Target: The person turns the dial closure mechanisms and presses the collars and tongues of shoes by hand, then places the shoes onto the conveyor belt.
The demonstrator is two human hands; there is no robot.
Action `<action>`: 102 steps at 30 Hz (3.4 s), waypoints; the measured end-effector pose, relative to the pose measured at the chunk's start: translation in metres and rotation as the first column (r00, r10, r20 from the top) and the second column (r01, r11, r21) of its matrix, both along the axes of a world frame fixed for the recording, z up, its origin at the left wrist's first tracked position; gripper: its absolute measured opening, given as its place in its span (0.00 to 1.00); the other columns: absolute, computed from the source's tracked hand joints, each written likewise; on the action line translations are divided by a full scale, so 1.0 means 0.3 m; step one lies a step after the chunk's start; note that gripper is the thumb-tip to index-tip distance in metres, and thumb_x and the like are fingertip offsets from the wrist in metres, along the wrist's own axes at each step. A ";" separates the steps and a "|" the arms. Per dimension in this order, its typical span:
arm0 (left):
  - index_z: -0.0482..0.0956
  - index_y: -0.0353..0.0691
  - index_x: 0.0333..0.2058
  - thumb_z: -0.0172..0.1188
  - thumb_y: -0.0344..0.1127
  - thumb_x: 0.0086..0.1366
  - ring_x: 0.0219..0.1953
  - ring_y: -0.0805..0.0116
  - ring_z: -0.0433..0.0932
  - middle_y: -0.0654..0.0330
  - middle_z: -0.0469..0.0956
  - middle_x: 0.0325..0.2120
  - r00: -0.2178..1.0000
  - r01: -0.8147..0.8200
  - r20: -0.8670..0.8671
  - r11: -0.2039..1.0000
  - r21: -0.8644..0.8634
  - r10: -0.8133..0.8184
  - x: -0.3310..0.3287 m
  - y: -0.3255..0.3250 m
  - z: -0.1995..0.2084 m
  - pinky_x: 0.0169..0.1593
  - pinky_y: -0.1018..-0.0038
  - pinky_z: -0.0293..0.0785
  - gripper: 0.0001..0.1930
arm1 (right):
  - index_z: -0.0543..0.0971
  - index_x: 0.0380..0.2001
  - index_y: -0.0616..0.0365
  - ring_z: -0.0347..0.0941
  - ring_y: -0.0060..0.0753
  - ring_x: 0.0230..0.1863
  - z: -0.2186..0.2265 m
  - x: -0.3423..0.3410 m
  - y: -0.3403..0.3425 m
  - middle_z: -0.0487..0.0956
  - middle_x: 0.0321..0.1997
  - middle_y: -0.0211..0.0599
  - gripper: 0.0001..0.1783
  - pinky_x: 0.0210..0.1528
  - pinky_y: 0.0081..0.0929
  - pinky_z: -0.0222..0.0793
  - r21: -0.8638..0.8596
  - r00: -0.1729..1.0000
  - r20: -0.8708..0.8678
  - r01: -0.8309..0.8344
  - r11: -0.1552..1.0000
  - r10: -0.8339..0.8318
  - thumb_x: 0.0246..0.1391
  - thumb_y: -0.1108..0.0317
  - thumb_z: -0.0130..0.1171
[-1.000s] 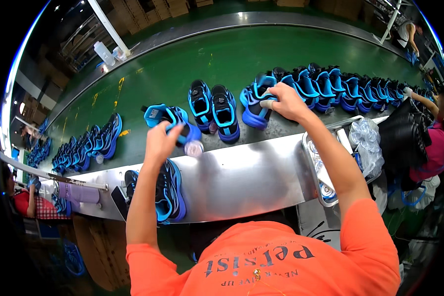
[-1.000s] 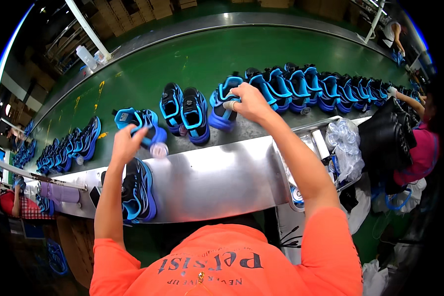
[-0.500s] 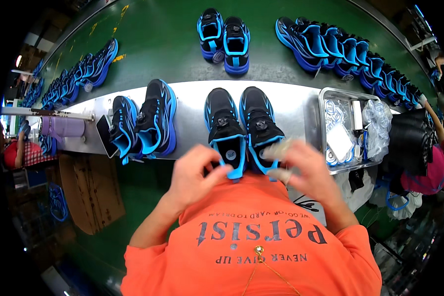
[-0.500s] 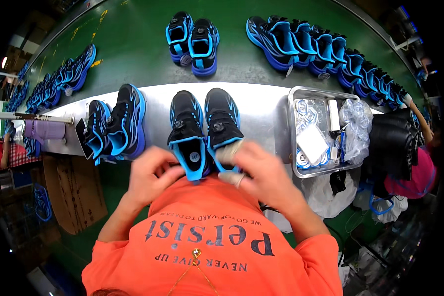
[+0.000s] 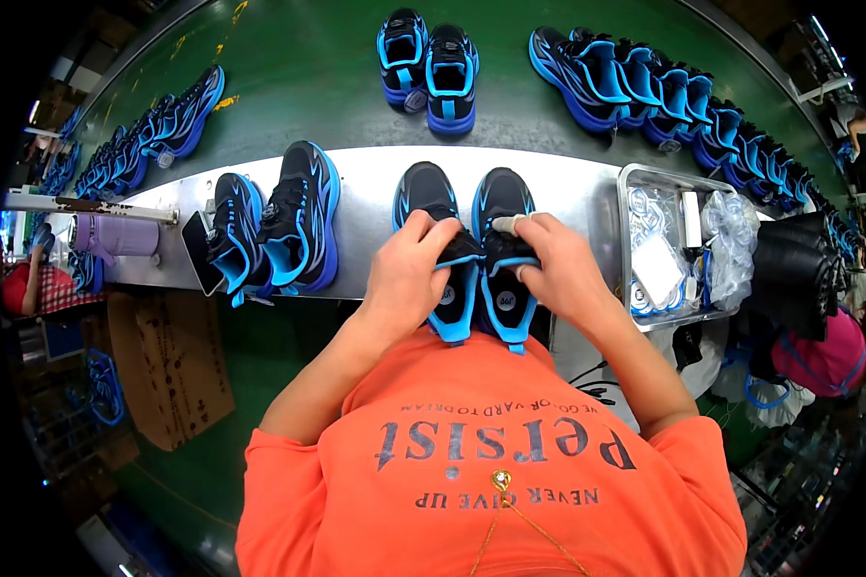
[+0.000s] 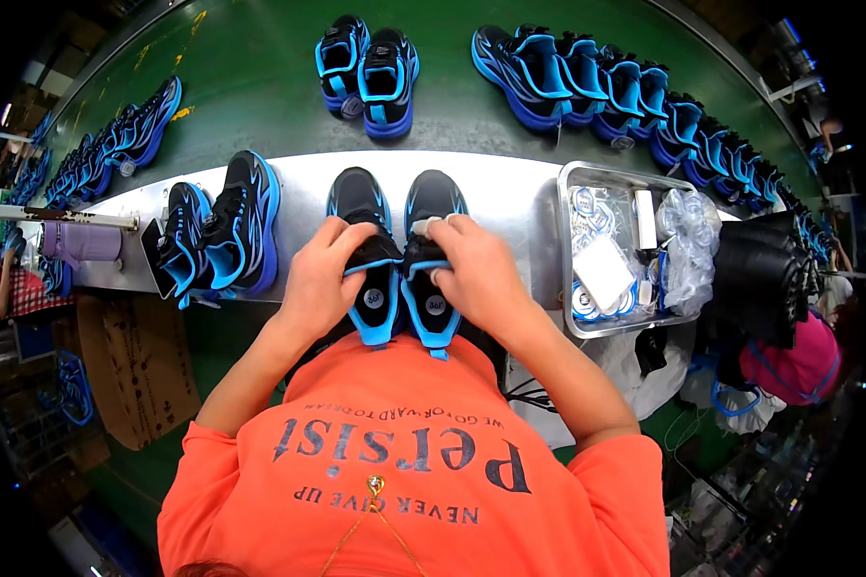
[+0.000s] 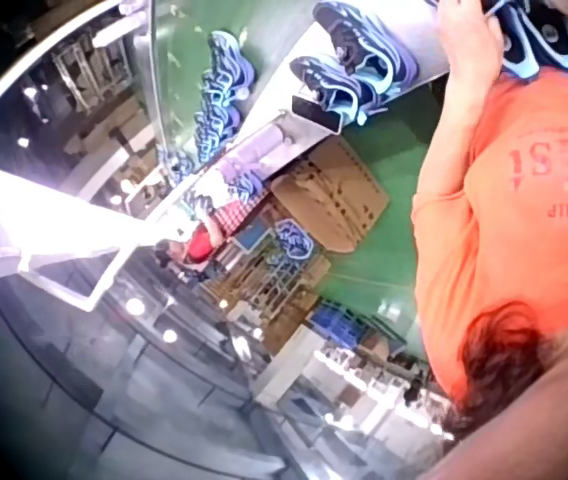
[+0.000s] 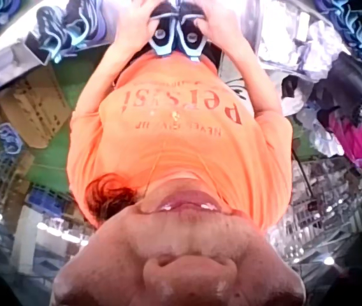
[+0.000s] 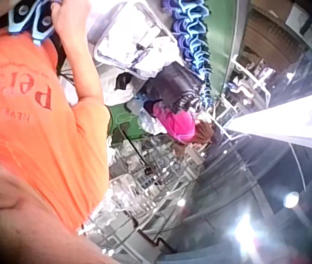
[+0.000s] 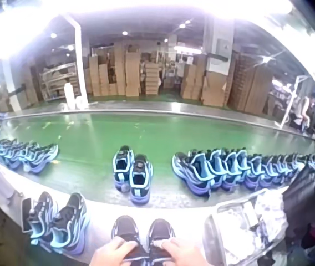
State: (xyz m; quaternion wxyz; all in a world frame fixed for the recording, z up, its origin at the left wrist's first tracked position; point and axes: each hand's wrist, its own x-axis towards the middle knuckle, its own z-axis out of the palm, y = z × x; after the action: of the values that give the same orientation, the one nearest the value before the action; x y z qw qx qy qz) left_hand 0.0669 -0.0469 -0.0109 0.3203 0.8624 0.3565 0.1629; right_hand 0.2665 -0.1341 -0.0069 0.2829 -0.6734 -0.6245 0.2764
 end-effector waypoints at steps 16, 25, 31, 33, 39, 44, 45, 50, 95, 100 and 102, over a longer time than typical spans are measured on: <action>0.69 0.47 0.62 0.62 0.37 0.61 0.48 0.47 0.72 0.47 0.62 0.63 0.964 0.150 -0.249 0.968 0.203 -0.097 -0.010 -0.106 0.020 0.52 0.59 0.69 0.29 | 0.69 0.57 0.63 0.59 0.75 0.63 -0.103 -0.068 -0.144 0.56 0.64 0.74 0.30 0.61 0.50 0.66 0.163 0.955 0.271 -0.166 0.973 0.118 0.49 0.76 0.61; 0.79 0.37 0.37 0.69 0.30 0.52 0.35 0.49 0.73 0.51 0.70 0.34 0.995 0.014 -0.101 0.969 0.246 0.011 -0.006 -0.007 -0.001 0.39 0.61 0.71 0.13 | 0.78 0.53 0.51 0.72 0.57 0.54 0.024 0.028 -0.023 0.71 0.56 0.56 0.20 0.53 0.40 0.71 -0.148 0.952 -0.017 -0.303 0.941 0.304 0.56 0.67 0.58; 0.78 0.36 0.34 0.69 0.27 0.49 0.34 0.53 0.71 0.53 0.68 0.31 0.995 -0.047 0.087 0.994 0.097 0.039 -0.001 -0.035 -0.072 0.38 0.65 0.69 0.13 | 0.79 0.42 0.55 0.73 0.44 0.37 -0.073 0.020 -0.051 0.72 0.33 0.39 0.14 0.34 0.38 0.71 0.170 0.960 0.226 -0.206 0.964 0.165 0.52 0.65 0.61; 0.79 0.36 0.35 0.71 0.27 0.48 0.35 0.52 0.72 0.53 0.69 0.32 0.995 -0.073 0.080 0.993 0.089 0.066 -0.025 -0.024 -0.081 0.39 0.64 0.69 0.14 | 0.78 0.39 0.55 0.73 0.44 0.36 -0.098 0.019 -0.016 0.72 0.33 0.40 0.13 0.33 0.39 0.71 0.178 0.941 0.272 -0.255 0.951 0.201 0.50 0.62 0.63; 0.80 0.36 0.34 0.66 0.22 0.49 0.32 0.61 0.73 0.58 0.69 0.31 0.998 -0.059 0.026 0.995 0.082 0.057 0.024 -0.025 -0.088 0.34 0.71 0.67 0.11 | 0.79 0.40 0.56 0.76 0.56 0.34 -0.055 0.070 0.023 0.71 0.40 0.51 0.15 0.34 0.45 0.71 -0.067 0.934 0.054 -0.350 0.934 0.354 0.51 0.61 0.62; 0.81 0.36 0.36 0.64 0.21 0.51 0.31 0.67 0.72 0.60 0.71 0.31 0.996 0.000 0.087 0.981 -0.194 0.018 -0.004 0.034 -0.092 0.34 0.74 0.67 0.12 | 0.81 0.40 0.55 0.75 0.56 0.36 -0.033 0.069 0.035 0.70 0.41 0.50 0.14 0.36 0.44 0.71 -0.169 0.963 0.159 -0.193 0.967 0.220 0.50 0.62 0.63; 0.80 0.37 0.41 0.67 0.24 0.53 0.28 0.70 0.70 0.61 0.73 0.30 0.995 0.014 0.096 0.971 -0.240 0.010 0.003 0.055 -0.102 0.33 0.76 0.68 0.14 | 0.81 0.42 0.54 0.75 0.55 0.38 -0.010 0.101 0.031 0.70 0.42 0.50 0.15 0.38 0.43 0.70 -0.112 0.958 0.035 -0.281 0.953 0.286 0.50 0.63 0.63; 0.80 0.34 0.43 0.67 0.24 0.56 0.30 0.73 0.74 0.61 0.77 0.30 0.989 0.112 0.091 0.993 0.046 -0.116 0.001 0.057 -0.110 0.35 0.76 0.71 0.15 | 0.81 0.47 0.49 0.73 0.53 0.40 -0.060 0.086 0.023 0.71 0.40 0.47 0.17 0.41 0.42 0.69 -0.163 0.953 0.007 -0.298 0.941 0.303 0.52 0.64 0.61; 0.71 0.32 0.48 0.53 0.37 0.72 0.50 0.56 0.78 0.55 0.74 0.46 0.854 0.122 0.029 -0.145 -0.982 0.520 0.137 -0.218 -0.033 0.50 0.68 0.78 0.13 | 0.83 0.42 0.50 0.76 0.47 0.36 -0.066 0.141 0.023 0.74 0.34 0.41 0.15 0.40 0.40 0.72 0.001 0.940 -0.148 -0.312 0.950 0.308 0.50 0.60 0.65; 0.71 0.33 0.49 0.53 0.37 0.73 0.51 0.58 0.78 0.55 0.74 0.47 0.849 0.143 0.041 -0.154 -0.978 0.527 0.130 -0.221 -0.051 0.50 0.69 0.78 0.14 | 0.83 0.41 0.50 0.75 0.48 0.36 -0.067 0.085 0.000 0.74 0.34 0.41 0.16 0.41 0.41 0.71 -0.012 0.994 -0.017 -0.108 0.994 0.108 0.47 0.61 0.67; 0.71 0.33 0.49 0.52 0.38 0.73 0.51 0.58 0.78 0.56 0.74 0.47 0.849 0.146 0.043 -0.155 -0.977 0.526 0.131 -0.221 -0.049 0.50 0.69 0.78 0.14 | 0.83 0.42 0.53 0.73 0.39 0.35 -0.062 0.122 0.028 0.73 0.32 0.38 0.17 0.37 0.33 0.71 0.003 0.973 -0.061 -0.223 0.975 0.223 0.46 0.66 0.69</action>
State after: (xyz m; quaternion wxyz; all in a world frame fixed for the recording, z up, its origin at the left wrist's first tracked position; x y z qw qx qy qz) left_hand 0.1062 -0.1133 -0.0256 0.8918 0.1949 0.4007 0.0790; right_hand 0.3031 -0.1258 -0.0254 0.2677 -0.5908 -0.6867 0.3282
